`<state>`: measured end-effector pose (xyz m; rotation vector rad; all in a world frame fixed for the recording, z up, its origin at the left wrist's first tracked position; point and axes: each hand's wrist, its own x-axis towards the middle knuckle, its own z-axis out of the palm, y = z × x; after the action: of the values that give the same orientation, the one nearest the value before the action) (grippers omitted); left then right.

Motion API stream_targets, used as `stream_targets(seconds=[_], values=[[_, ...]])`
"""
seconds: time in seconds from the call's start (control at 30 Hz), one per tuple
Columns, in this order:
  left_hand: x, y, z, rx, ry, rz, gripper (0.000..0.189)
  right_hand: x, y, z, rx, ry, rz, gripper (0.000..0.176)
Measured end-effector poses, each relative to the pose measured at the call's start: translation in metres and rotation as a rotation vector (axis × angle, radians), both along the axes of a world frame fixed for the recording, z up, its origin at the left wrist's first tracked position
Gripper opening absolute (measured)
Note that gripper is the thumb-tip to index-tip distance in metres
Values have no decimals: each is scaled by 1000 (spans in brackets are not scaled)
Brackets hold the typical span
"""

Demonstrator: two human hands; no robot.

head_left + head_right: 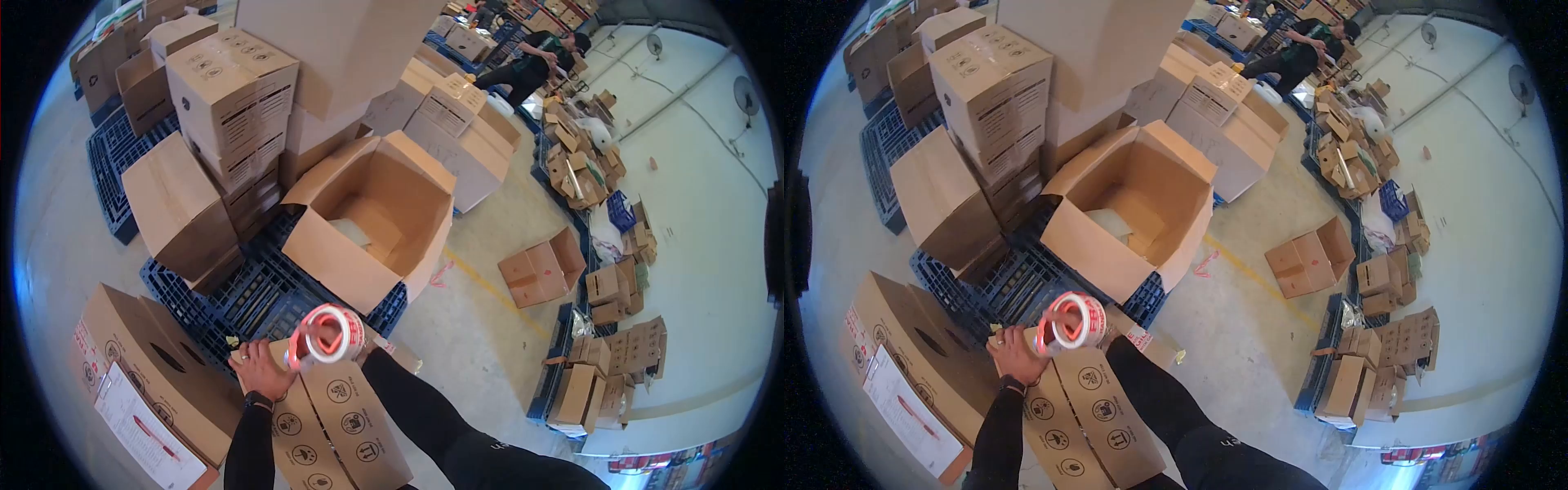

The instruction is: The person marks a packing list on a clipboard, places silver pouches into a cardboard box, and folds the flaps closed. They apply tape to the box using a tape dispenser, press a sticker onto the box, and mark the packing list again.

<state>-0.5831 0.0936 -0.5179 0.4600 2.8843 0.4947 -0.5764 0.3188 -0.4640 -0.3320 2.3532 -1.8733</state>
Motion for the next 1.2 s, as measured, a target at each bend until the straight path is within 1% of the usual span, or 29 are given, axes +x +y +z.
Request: stream_targets(seconds=[0.07,0.13,0.17,0.2,0.23,0.27,0.3,0.33,0.37,0.4,0.43,0.5,0.53,0.57,0.6,0.67,0.77,0.83,0.87,0.9,0.93,0.97,1.03,1.07,1.1,1.17,1.2], values=[[1,-1,13,1,-23,6,83,-22,0,-13,257,317,-53,53],[-2,-2,14,11,-35,-8,85,-45,-1,-33,425,560,-68,51],[-4,0,14,12,-39,-2,85,-58,-1,-47,474,637,-68,50],[-4,2,17,28,-38,-12,86,-70,1,-69,497,652,-56,43],[-4,-1,20,34,-42,-17,87,-82,-1,-78,519,668,-45,37],[-5,-3,13,46,-2,-37,89,-85,0,-87,468,594,-47,34],[-5,-4,10,88,32,-33,89,-91,1,-83,364,423,-46,31],[-4,-1,15,26,-6,-15,87,-93,-2,-84,222,200,-55,28],[-2,-3,1,122,93,11,85,-96,-6,-87,84,-15,-78,26],[-5,-3,12,118,56,-4,84,-102,-9,-87,-36,-208,-122,24],[-2,-1,-3,97,81,-3,85,-106,-8,-89,-102,-328,-167,22],[-3,-2,-2,78,24,-9,86,-117,-14,-92,-217,-515,-256,22],[-3,-1,0,76,22,-5,86,-116,-15,-88,-144,-598,-262,20],[-3,-1,2,62,2,1,85,-116,-14,-94,-147,-599,-257,20],[-4,-1,3,48,-17,6,85,-117,-13,-101,-3,-299,-147,20],[-4,-1,2,56,-11,9,85,-116,-18,-105,-91,-550,-217,25],[-4,-3,-4,75,9,5,85,-111,-22,-117,-26,-544,-166,28],[-4,-2,-5,84,26,-4,85,-110,-1,-215,-18,-523,-96,35],[-5,-1,-3,87,7,-1,84,-114,-3,-191,-114,-764,-122,26],[-4,-3,-2,85,-15,5,84,-119,-8,-150,-215,-1009,-144,20],[-5,-5,-2,81,-13,-1,84,-123,-14,-114,-108,-1059,-78,21],[-4,-5,-2,64,-12,1,85,-126,-13,-108,56,-1041,-88,23],[-1,-1,-2,62,-10,-9,86,-121,-16,-97,-101,-881,-113,23],[-1,-1,-2,66,2,-5,86,-116,-20,-92,-79,-770,-123,23],[-2,-3,-3,67,13,-4,87,-107,-21,-88,-147,-716,-177,21],[-4,-4,-1,71,27,-21,85,-87,-22,-67,443,-105,5,21],[0,-5,-2,71,33,-23,84,-64,-33,-45,-136,-421,-176,25]])
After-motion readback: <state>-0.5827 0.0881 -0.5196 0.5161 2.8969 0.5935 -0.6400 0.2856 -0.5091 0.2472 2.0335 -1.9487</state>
